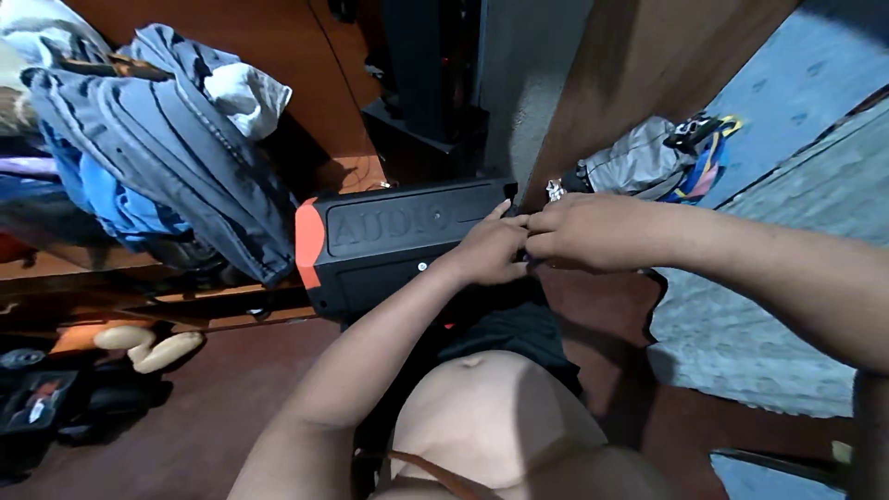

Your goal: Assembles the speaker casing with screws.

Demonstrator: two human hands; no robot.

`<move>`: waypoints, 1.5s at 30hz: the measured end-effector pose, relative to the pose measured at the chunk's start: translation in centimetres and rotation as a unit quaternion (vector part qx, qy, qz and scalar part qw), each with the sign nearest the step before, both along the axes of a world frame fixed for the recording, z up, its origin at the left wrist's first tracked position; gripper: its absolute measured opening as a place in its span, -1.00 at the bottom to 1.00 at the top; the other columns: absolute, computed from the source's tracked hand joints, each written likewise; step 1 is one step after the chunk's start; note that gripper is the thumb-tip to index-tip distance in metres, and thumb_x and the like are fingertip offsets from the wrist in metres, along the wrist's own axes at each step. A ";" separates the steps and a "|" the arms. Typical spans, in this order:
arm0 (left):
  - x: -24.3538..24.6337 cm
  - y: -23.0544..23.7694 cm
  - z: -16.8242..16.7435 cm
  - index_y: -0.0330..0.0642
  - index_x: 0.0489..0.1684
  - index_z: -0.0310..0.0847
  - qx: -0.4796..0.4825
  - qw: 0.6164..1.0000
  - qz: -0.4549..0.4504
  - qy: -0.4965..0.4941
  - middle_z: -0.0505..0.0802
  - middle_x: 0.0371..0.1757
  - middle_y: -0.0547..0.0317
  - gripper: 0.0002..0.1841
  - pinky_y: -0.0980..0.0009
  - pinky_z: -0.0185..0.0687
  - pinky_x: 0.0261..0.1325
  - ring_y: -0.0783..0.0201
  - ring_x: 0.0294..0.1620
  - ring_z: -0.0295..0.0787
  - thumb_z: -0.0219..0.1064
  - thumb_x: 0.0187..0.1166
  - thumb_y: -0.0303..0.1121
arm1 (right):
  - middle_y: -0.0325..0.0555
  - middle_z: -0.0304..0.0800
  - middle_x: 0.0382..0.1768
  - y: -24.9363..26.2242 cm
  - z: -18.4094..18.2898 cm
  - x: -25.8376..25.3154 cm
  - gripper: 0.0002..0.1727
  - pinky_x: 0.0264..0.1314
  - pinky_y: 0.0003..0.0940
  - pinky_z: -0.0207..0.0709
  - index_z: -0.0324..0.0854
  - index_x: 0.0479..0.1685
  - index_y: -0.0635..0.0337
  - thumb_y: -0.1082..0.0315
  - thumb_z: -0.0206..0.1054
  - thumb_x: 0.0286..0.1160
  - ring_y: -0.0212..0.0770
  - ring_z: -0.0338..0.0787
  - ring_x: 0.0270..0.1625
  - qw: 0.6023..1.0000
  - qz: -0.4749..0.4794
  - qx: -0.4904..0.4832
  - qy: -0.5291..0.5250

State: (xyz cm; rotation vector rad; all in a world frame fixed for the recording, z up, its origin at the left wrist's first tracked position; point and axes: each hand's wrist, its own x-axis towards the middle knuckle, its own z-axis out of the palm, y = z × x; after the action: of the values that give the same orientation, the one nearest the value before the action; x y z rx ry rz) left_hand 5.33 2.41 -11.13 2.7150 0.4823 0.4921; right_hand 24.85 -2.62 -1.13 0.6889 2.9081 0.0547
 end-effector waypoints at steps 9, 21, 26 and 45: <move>1.3 -0.9 -0.8 -0.13 0.10 0.80 0.058 0.992 0.110 -0.004 0.90 0.15 0.09 -0.46 -0.10 0.08 0.85 0.14 0.37 0.78 0.53 0.37 0.13 | -0.01 0.70 -0.44 -1.8 1.5 -1.2 -0.58 -0.44 0.14 0.58 0.60 0.01 0.11 -0.08 0.16 0.75 0.14 0.81 -0.36 0.979 -0.192 0.048 -0.044; 1.0 -1.0 -0.5 -0.24 -0.15 0.81 0.033 0.991 0.127 -0.027 0.92 -0.03 0.02 -0.53 -0.10 0.21 0.79 0.09 0.20 0.85 0.59 0.36 0.05 | -0.04 0.76 -0.21 -1.4 2.4 -1.2 -0.48 -0.28 0.16 0.64 0.58 0.19 0.06 -0.20 0.26 0.63 0.10 0.84 -0.19 0.983 -0.173 0.016 -0.065; 0.4 -0.6 0.2 -0.06 0.23 0.81 -0.004 0.999 0.054 -0.007 0.84 0.37 0.12 -0.52 -0.21 -0.07 0.87 0.11 0.62 0.59 0.52 0.34 -0.07 | 0.07 0.77 -0.10 -0.8 0.6 -0.2 -0.74 -0.08 0.15 0.69 0.66 0.19 0.10 0.22 0.31 0.68 0.15 0.83 -0.07 0.997 -0.075 0.034 -0.009; 0.5 -0.9 0.3 -0.15 0.07 0.84 -0.017 0.994 0.105 -0.009 0.91 0.18 0.09 -0.54 -0.05 0.11 0.85 0.14 0.44 0.73 0.62 0.35 -0.01 | 0.00 0.72 0.14 -0.6 2.3 -0.9 -0.45 -0.07 0.09 0.72 0.62 0.36 0.05 -0.05 0.48 0.49 0.06 0.82 0.04 0.994 -0.102 -0.006 -0.048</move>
State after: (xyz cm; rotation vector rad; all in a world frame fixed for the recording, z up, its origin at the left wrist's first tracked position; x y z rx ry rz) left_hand 5.79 1.56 -10.78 2.6392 0.7689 0.5569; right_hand 23.96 -3.17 1.14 0.9485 2.7300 0.0456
